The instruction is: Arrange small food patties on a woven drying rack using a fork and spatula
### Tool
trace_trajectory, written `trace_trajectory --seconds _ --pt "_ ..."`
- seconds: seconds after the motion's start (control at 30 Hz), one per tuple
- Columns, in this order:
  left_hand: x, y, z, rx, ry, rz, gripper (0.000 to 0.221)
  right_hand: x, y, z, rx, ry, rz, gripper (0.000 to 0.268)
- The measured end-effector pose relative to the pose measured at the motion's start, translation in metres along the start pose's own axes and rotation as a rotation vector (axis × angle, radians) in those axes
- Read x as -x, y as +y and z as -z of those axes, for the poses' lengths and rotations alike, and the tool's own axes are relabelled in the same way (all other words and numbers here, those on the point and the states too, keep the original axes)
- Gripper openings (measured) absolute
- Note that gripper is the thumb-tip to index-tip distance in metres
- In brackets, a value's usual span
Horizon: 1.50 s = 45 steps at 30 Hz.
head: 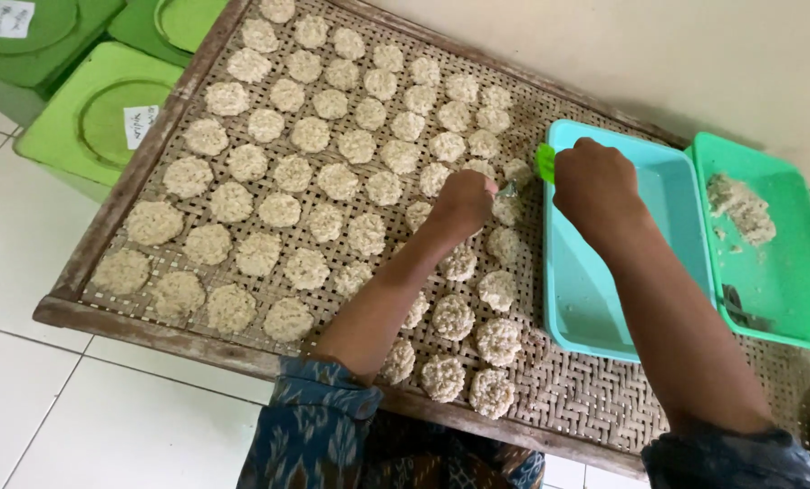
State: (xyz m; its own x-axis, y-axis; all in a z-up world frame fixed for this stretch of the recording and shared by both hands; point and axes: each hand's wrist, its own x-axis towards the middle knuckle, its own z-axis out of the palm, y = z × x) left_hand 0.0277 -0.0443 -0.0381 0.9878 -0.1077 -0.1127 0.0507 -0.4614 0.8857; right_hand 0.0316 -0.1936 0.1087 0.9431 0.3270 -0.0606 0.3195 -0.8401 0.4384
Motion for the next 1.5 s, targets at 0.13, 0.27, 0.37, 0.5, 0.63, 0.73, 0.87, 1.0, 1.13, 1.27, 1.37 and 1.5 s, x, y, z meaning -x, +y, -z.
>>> trace_trajectory --seconds 0.13,0.27,0.37,0.5,0.63,0.73,0.87,1.0,1.13,1.27,1.37,1.5 --pt "0.001 -0.001 0.001 -0.047 0.012 -0.028 0.028 -0.023 -0.001 -0.022 -0.033 -0.06 -0.052 0.019" --pt "0.009 0.003 0.013 0.053 0.052 -0.021 0.027 -0.013 0.003 0.0 -0.114 -0.107 -0.016 0.02" --pt "-0.003 -0.007 0.014 0.091 0.077 -0.06 0.028 -0.001 0.013 0.009 -0.102 -0.066 -0.002 0.022" --pt "-0.014 -0.006 0.008 0.088 0.071 -0.053 0.029 0.008 0.007 0.004 -0.191 -0.021 0.008 0.025" --pt "-0.012 -0.006 0.009 0.033 0.054 -0.043 0.028 0.012 0.004 0.003 -0.126 -0.028 0.05 0.023" --pt "-0.022 -0.016 0.006 0.021 0.061 -0.013 0.027 0.019 0.008 0.015 -0.193 -0.038 0.034 0.024" --pt "-0.014 -0.014 0.012 0.029 0.141 -0.134 0.026 0.008 0.011 -0.007 -0.195 0.038 0.046 0.025" --pt "-0.027 -0.022 -0.001 0.006 0.125 -0.142 0.026 0.007 0.015 -0.022 -0.166 0.021 0.057 0.024" --pt "-0.018 -0.017 0.005 0.008 0.143 -0.16 0.025 0.02 0.018 -0.004 -0.164 0.037 0.009 0.026" --pt "-0.005 -0.005 0.02 0.028 0.151 -0.175 0.027 0.011 0.016 -0.024 -0.176 0.023 0.008 0.026" --pt "0.013 0.01 0.031 -0.007 0.144 -0.165 0.028 0.014 0.02 -0.02 -0.169 0.028 0.006 0.025" --pt "0.018 0.016 0.029 0.014 0.143 -0.138 0.029 0.022 0.02 -0.019 -0.194 0.052 -0.007 0.025"
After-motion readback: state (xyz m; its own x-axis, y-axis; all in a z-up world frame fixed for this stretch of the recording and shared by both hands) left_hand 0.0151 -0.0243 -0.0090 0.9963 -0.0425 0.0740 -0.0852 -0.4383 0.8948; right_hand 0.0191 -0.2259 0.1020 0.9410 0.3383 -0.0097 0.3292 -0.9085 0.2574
